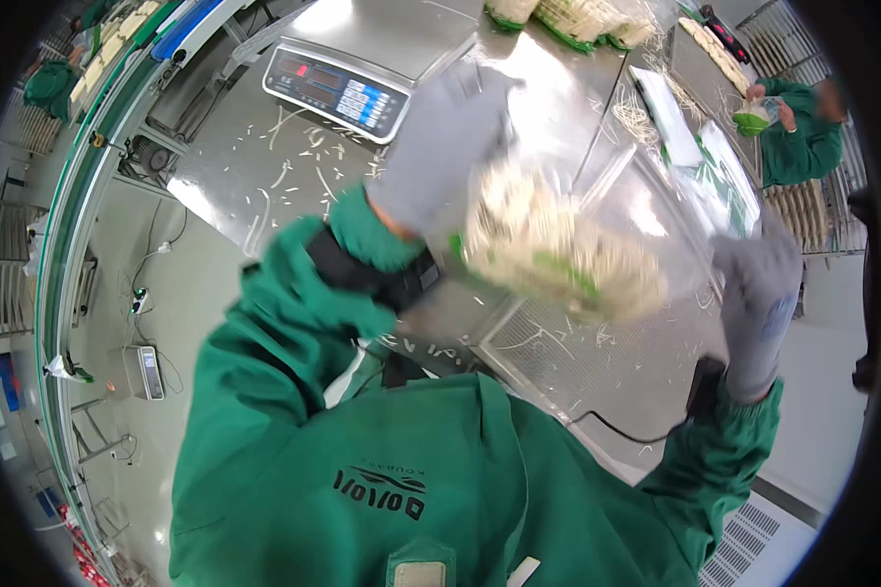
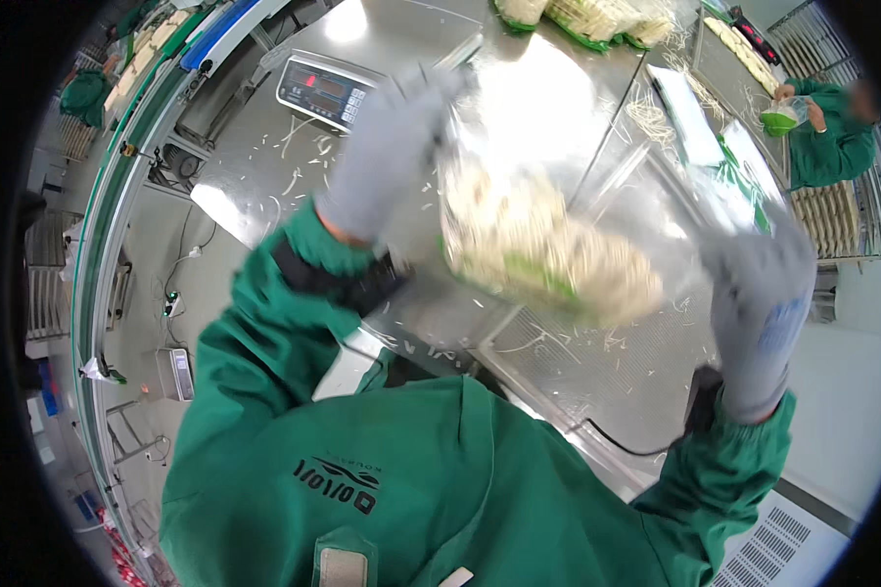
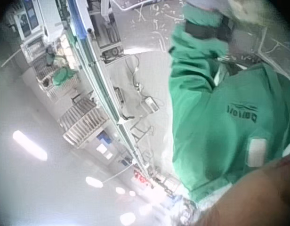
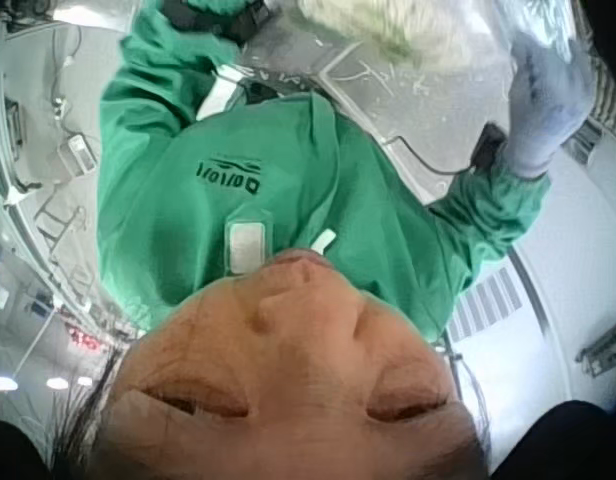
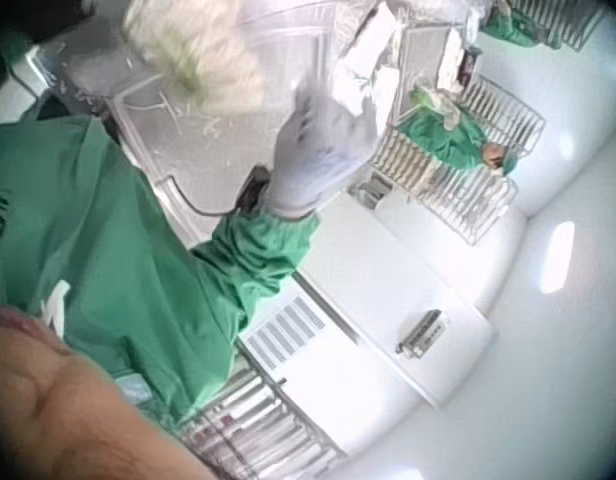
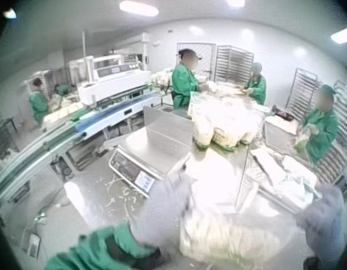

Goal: The person repeatedly picks bundles of noodles from a tray, places them into clear plastic bags, weighs the bags on a digital scale, and sets the filled bags aside. The person also retrieves a new tray of noodles from a rack and continues the packaging cycle.

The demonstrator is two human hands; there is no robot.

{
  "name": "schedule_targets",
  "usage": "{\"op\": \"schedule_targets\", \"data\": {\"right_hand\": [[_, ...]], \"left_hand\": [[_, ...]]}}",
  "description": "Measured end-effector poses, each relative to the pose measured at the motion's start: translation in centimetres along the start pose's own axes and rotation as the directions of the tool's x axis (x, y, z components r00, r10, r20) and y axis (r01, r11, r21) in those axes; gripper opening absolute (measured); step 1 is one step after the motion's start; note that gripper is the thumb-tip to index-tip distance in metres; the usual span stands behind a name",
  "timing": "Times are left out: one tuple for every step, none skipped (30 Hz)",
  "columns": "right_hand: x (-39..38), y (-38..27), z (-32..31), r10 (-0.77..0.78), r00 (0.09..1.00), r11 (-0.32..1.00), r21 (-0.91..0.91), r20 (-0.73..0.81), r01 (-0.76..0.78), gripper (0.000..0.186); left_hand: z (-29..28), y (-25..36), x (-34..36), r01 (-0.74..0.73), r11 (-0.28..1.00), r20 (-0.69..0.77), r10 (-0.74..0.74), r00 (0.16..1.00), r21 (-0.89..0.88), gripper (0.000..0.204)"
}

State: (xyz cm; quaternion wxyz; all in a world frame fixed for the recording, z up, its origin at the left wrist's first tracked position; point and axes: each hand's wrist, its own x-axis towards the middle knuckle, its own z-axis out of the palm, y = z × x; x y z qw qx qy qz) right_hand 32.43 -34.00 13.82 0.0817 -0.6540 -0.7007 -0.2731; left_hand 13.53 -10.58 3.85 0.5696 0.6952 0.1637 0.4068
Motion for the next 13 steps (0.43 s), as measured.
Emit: {"op": "schedule_targets", "data": {"right_hand": [[3.2,-0.2,0.2,0.013,0.998,1.000,-0.018,0.064,-0.012,0.003],[6.4,-0.2,1.0,0.039,0.996,0.999,-0.028,0.075,-0.037,0.005],[9.4,-0.6,2.5,-0.021,1.000,0.999,-0.041,-0.003,0.021,0.007],[12.3,-0.9,4.0,0.009,1.000,0.999,-0.047,-0.027,-0.011,0.009],[15.1,-1.4,5.6,-0.045,0.997,0.999,0.013,-0.063,0.046,0.009],[17.9,-1.7,7.2,-0.019,0.999,0.994,0.109,-0.034,0.023,0.009],[20.5,-2.0,9.2,-0.100,0.988,0.995,-0.004,-0.122,0.100,0.011],[22.9,-2.2,11.2,-0.161,0.971,0.985,-0.093,-0.177,0.147,0.014],[24.9,-2.3,13.2,-0.161,0.964,0.987,-0.037,-0.213,0.156,0.007],[26.7,-2.1,15.3,-0.159,0.957,0.985,0.021,-0.243,0.169,0.008],[27.9,-1.8,17.4,-0.068,0.998,0.996,-0.048,0.003,0.068,0.015],[28.8,-2.1,19.9,0.043,0.969,0.990,-0.138,0.241,-0.009,0.031],[28.9,-1.3,21.2,0.043,0.965,0.990,-0.139,0.258,-0.007,0.031]], "left_hand": [[-4.0,0.2,2.5,-0.161,0.951,0.092,0.142,0.986,0.263,0.021],[-8.0,0.6,5.1,-0.255,0.828,0.207,0.171,0.963,0.499,0.023],[-11.9,1.2,7.7,-0.415,0.560,0.357,0.217,0.908,0.716,0.024],[-13.8,1.1,10.1,-0.065,0.884,0.088,0.026,0.996,0.464,0.024],[-15.8,0.9,12.3,0.088,0.996,-0.169,-0.088,0.982,-0.003,0.026],[-18.7,0.9,13.6,0.079,0.982,-0.154,-0.052,0.987,0.173,0.025],[-20.5,0.5,15.3,0.245,0.968,-0.274,-0.222,0.936,0.053,0.023],[-22.8,0.0,16.6,0.198,0.975,-0.218,-0.174,0.960,0.095,0.020],[-24.4,-0.9,18.0,0.182,0.978,-0.263,-0.151,0.953,0.098,0.019],[-25.5,-2.2,19.2,0.171,0.981,-0.309,-0.134,0.942,0.096,0.019],[-26.6,-3.6,20.1,0.209,0.974,-0.331,-0.170,0.928,0.084,0.019],[-27.3,-5.1,20.8,0.248,0.966,-0.355,-0.208,0.911,0.071,0.019],[-27.9,-6.7,21.4,0.324,0.945,-0.371,-0.286,0.884,0.045,0.019]]}}
